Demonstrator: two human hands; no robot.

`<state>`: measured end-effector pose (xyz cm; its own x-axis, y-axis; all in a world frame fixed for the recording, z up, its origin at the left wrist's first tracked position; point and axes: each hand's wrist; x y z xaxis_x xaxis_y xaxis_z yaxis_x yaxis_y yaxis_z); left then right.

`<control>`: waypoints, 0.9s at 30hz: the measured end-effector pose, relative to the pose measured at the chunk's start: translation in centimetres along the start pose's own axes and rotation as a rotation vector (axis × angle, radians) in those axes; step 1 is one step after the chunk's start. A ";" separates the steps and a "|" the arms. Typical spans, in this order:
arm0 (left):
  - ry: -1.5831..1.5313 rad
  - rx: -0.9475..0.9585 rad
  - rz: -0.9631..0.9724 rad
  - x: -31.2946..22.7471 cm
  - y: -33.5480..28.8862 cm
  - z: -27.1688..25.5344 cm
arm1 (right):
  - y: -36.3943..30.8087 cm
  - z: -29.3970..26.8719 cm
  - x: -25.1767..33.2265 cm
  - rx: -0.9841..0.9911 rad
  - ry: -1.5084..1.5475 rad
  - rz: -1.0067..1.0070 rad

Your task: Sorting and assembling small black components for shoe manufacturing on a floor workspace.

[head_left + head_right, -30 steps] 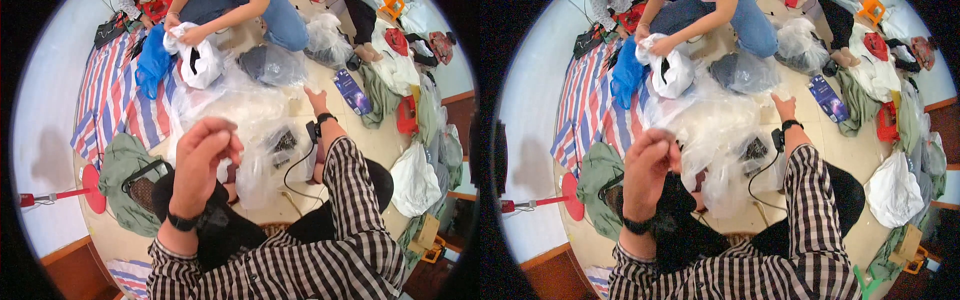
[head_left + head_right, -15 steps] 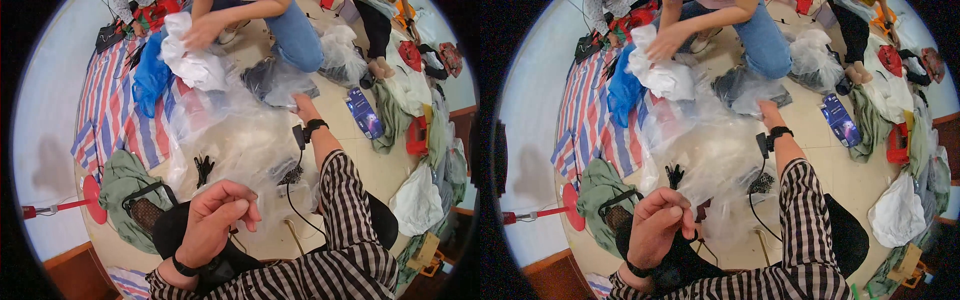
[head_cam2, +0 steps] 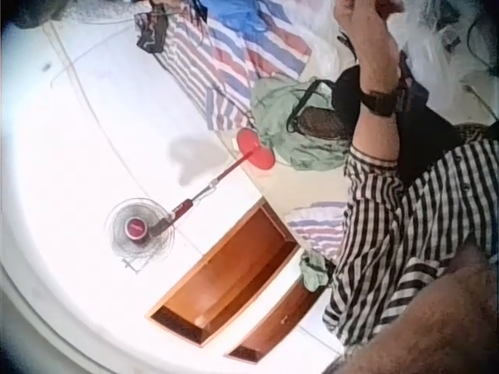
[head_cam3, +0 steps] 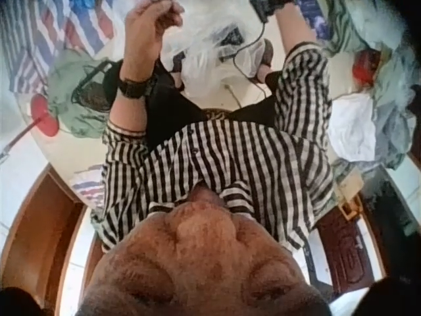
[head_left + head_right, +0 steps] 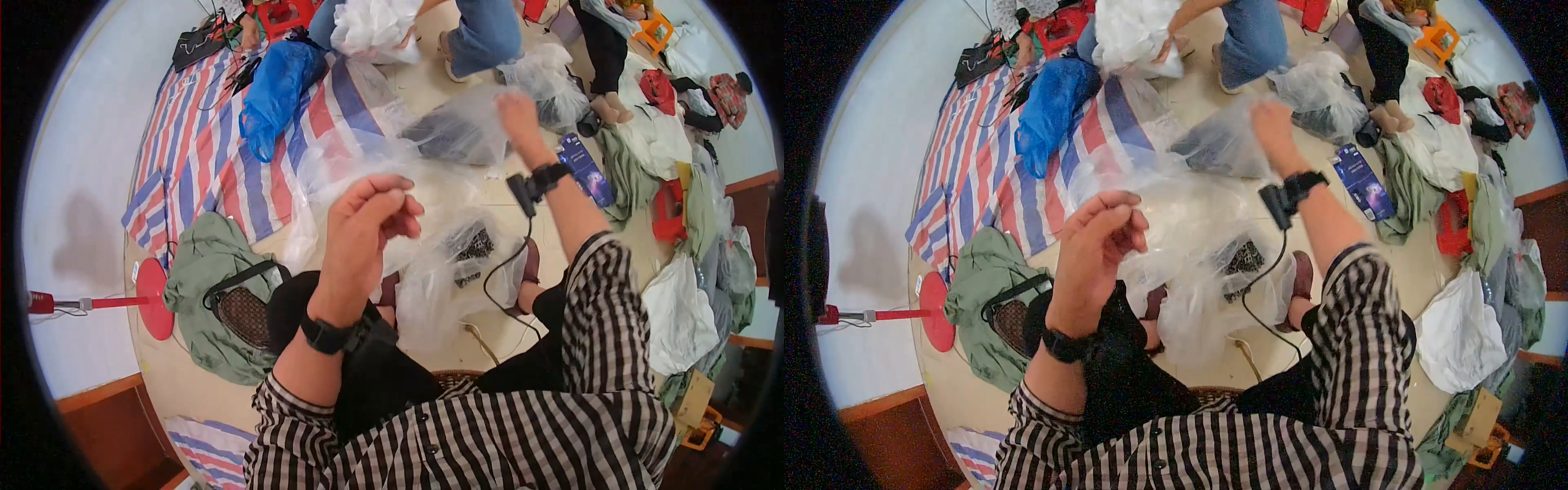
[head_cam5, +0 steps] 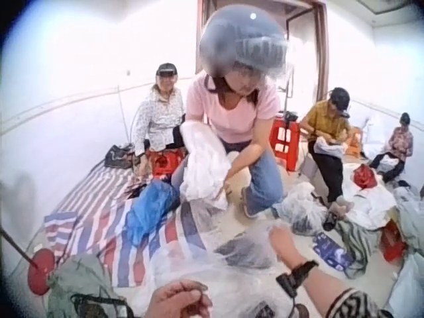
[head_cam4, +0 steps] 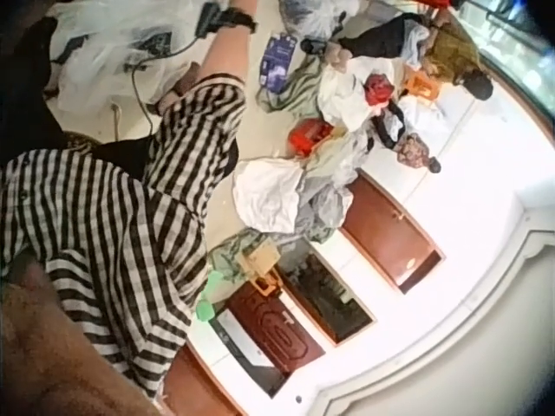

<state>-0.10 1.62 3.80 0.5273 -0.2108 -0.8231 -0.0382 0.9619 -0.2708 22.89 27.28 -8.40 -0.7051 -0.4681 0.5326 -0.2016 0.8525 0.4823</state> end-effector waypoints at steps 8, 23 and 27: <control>0.022 0.011 0.025 0.2 1.1 -1.8 | 2.8 -6.3 5.2 0.072 0.399 0.217; 0.017 -0.025 0.105 -0.8 1.3 -3.5 | 4.4 -15.3 7.8 0.126 0.131 -0.196; 0.026 -0.014 0.107 -0.7 1.3 -4.2 | 2.2 -17.1 13.6 0.059 0.572 0.194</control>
Point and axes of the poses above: each hand's wrist, its own y-axis towards the middle knuckle, its own z-axis out of the palm, x = y × z, and after that the axes turned 1 degree about -z, right-handed
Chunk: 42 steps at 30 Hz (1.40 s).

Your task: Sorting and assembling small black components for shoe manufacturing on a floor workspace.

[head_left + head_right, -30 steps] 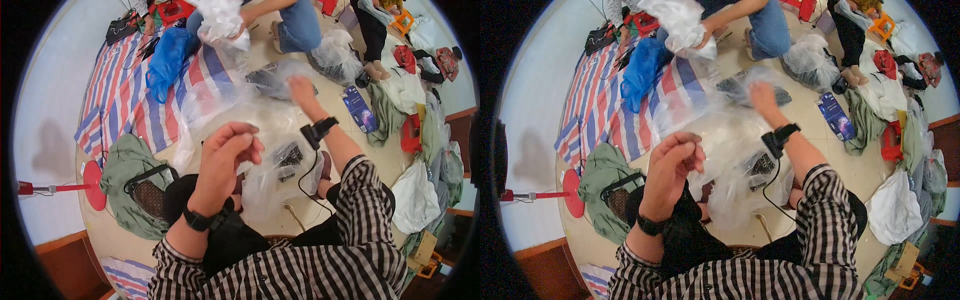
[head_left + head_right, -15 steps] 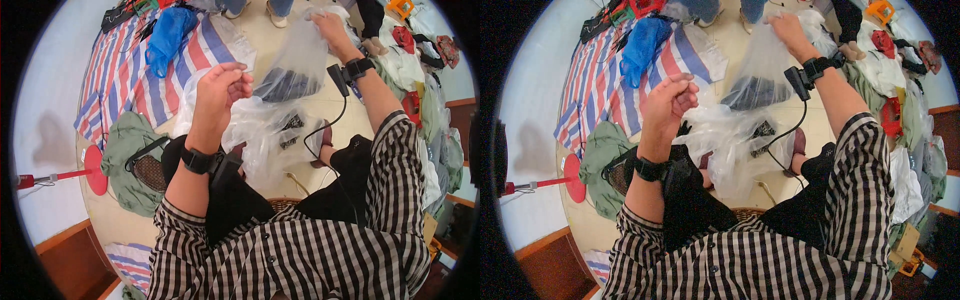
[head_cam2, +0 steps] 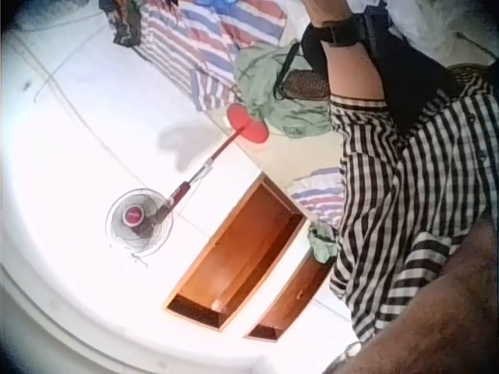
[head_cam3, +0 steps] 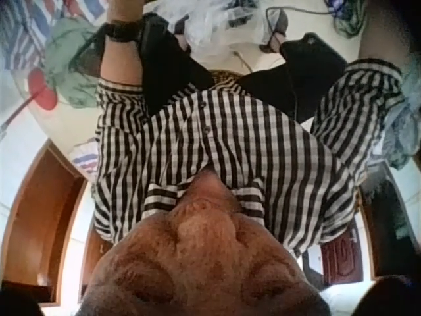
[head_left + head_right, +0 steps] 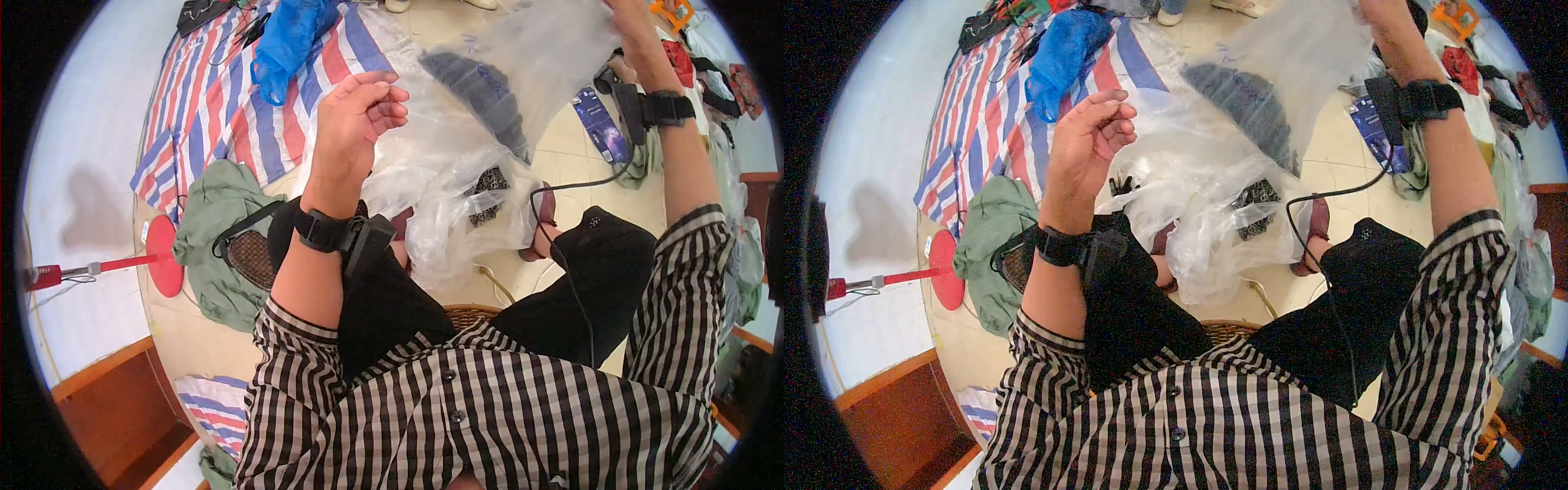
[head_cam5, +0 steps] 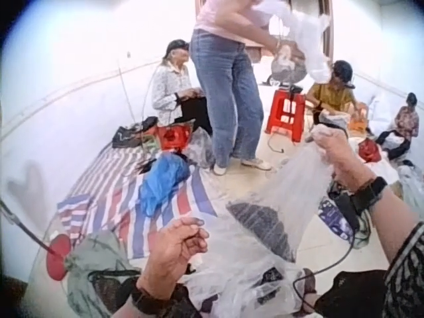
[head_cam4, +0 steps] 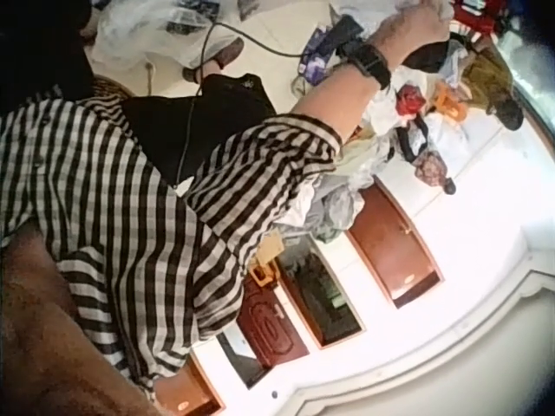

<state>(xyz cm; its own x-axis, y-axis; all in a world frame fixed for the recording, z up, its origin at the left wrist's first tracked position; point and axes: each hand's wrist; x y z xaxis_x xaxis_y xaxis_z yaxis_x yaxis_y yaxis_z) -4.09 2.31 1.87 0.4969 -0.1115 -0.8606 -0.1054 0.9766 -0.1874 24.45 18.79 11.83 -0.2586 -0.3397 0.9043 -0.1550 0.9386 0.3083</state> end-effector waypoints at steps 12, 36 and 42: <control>0.062 -0.018 -0.013 0.8 0.1 1.3 | -1.3 -4.9 -0.5 -0.065 -0.022 -0.080; 0.213 0.201 -0.069 2.6 -0.2 2.1 | -10.9 -8.2 -5.0 -0.185 0.061 0.196; 0.348 0.204 -0.060 2.2 -1.1 2.3 | -13.0 -3.4 3.1 -0.132 -0.021 -0.092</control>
Point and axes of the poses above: each hand's wrist, its own y-axis towards the middle knuckle, its own z-axis out of the palm, x = y × z, and after that the axes turned 1 degree about -z, right-handed
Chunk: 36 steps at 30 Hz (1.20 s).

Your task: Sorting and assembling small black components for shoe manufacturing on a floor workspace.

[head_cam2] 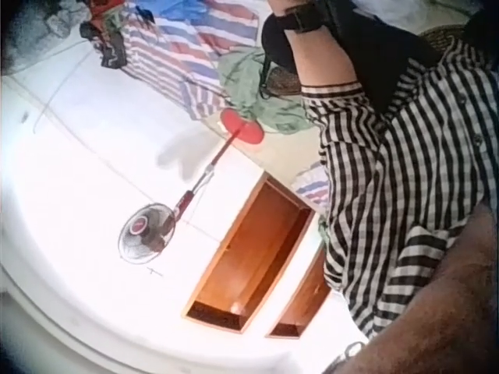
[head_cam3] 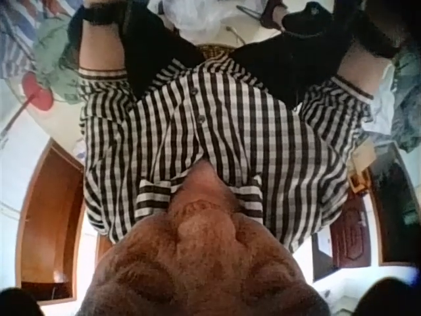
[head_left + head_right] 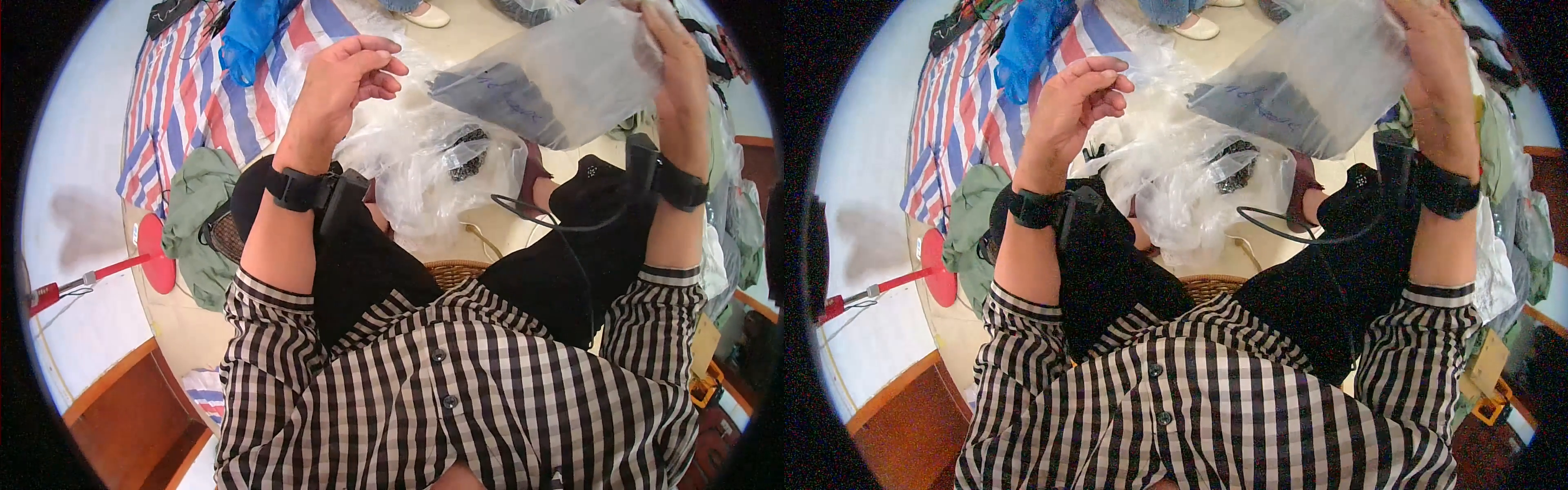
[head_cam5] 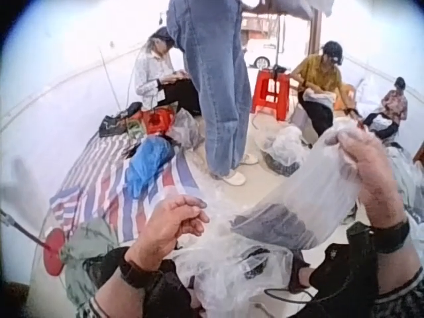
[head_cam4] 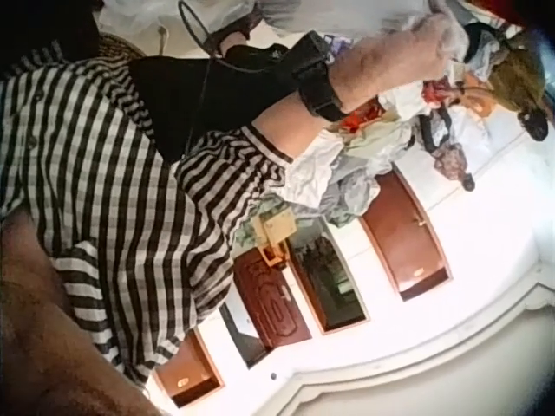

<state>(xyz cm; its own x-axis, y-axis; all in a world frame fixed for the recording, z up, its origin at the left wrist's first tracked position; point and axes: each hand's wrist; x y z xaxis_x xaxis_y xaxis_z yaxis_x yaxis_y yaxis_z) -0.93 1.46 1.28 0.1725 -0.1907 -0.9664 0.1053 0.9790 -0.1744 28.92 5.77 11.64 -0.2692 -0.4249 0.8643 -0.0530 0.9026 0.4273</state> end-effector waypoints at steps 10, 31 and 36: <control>0.010 0.097 0.072 -1.0 -0.6 0.7 | -3.3 -1.3 5.3 0.321 -0.352 -0.421; 0.636 0.569 0.029 6.8 -3.6 4.6 | -18.7 10.6 2.1 1.504 -0.053 -0.062; 1.115 0.756 -0.045 8.4 -4.7 7.4 | -17.2 9.4 0.8 1.435 0.002 -0.053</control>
Point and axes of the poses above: each hand's wrist, its own y-axis towards the middle knuckle, its own z-axis out of the palm, x = y × z, and after that the axes turned 1 degree about -z, right-handed
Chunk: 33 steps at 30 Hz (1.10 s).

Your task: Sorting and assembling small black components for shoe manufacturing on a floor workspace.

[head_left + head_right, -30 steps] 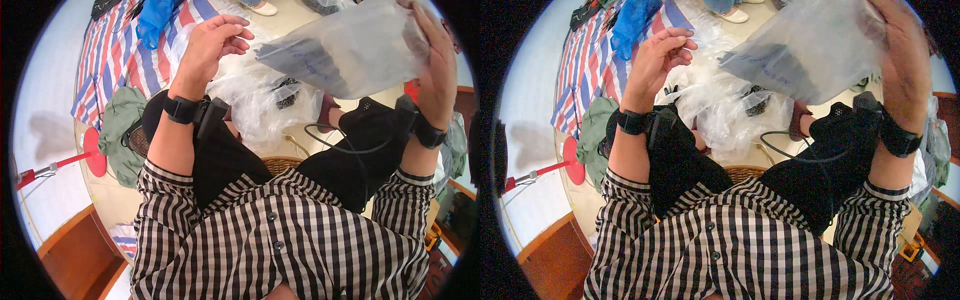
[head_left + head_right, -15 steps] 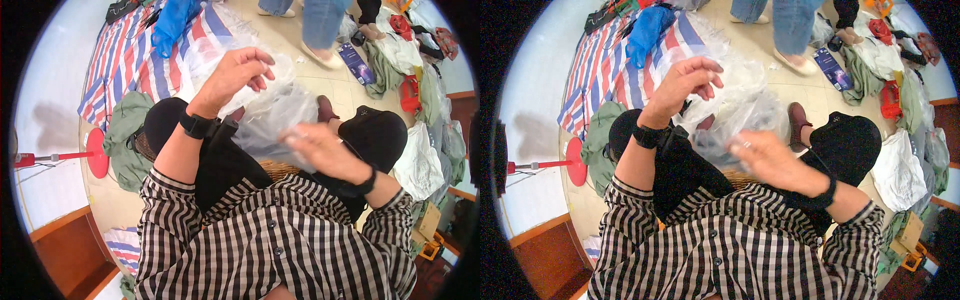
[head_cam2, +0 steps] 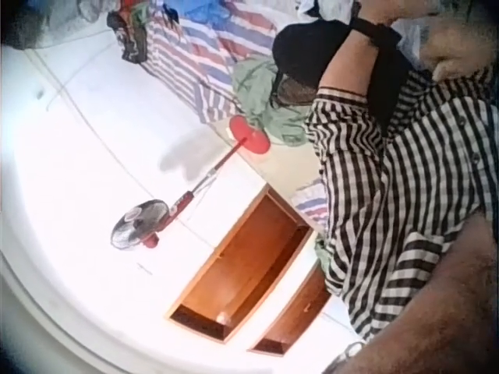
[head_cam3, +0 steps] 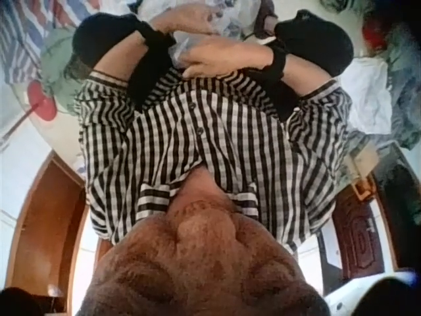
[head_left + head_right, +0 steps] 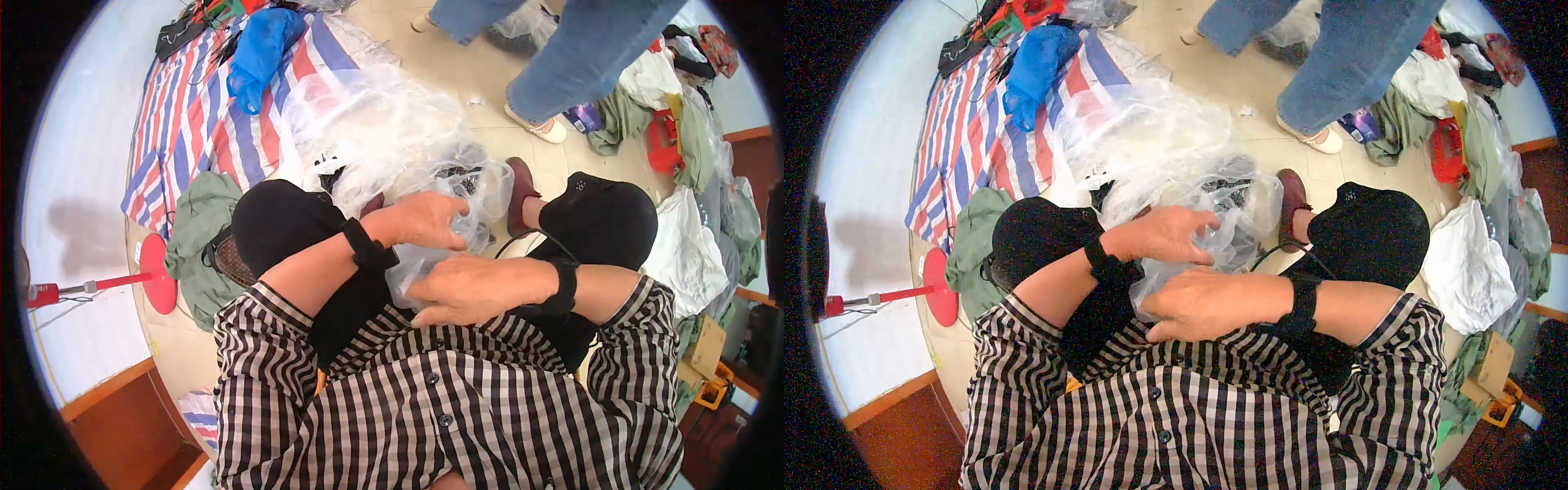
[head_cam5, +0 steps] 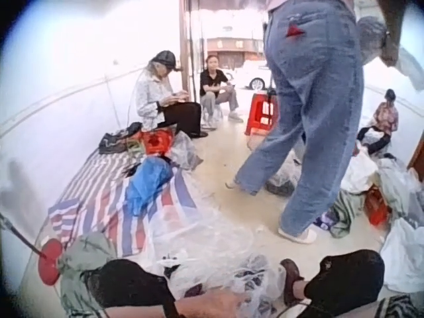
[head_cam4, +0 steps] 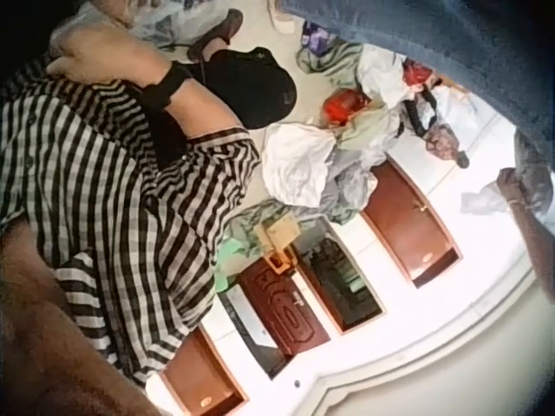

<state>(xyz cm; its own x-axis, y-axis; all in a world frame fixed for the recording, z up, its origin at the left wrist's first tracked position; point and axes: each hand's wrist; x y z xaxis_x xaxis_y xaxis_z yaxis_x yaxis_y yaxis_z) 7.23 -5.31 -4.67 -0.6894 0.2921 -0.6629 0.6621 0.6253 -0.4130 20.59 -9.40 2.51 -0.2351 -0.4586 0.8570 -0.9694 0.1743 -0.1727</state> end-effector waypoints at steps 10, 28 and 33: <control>-0.232 0.059 0.312 -0.4 -0.7 0.7 | -0.5 -11.5 -16.1 -0.252 -0.349 0.595; -0.501 0.058 0.336 -4.1 -5.3 -1.4 | 4.2 -5.1 -41.1 -0.619 -0.038 1.014; -0.623 0.134 0.483 -4.6 -4.8 -2.0 | -4.8 -10.6 -48.8 -1.082 0.023 0.764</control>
<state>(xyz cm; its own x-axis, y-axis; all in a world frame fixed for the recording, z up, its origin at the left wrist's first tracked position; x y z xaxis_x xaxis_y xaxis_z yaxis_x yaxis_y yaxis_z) 6.64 -8.19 1.62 -0.0524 0.0255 -0.9983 0.9027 0.4286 -0.0364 37.47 21.39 -33.36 -0.6818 0.0778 0.7274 -0.0474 0.9876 -0.1500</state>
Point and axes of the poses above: each hand's wrist, its own y-axis towards the middle knuckle, its own z-axis out of the palm, x = y × z, and after that the axes turned 1 degree about -z, right-handed
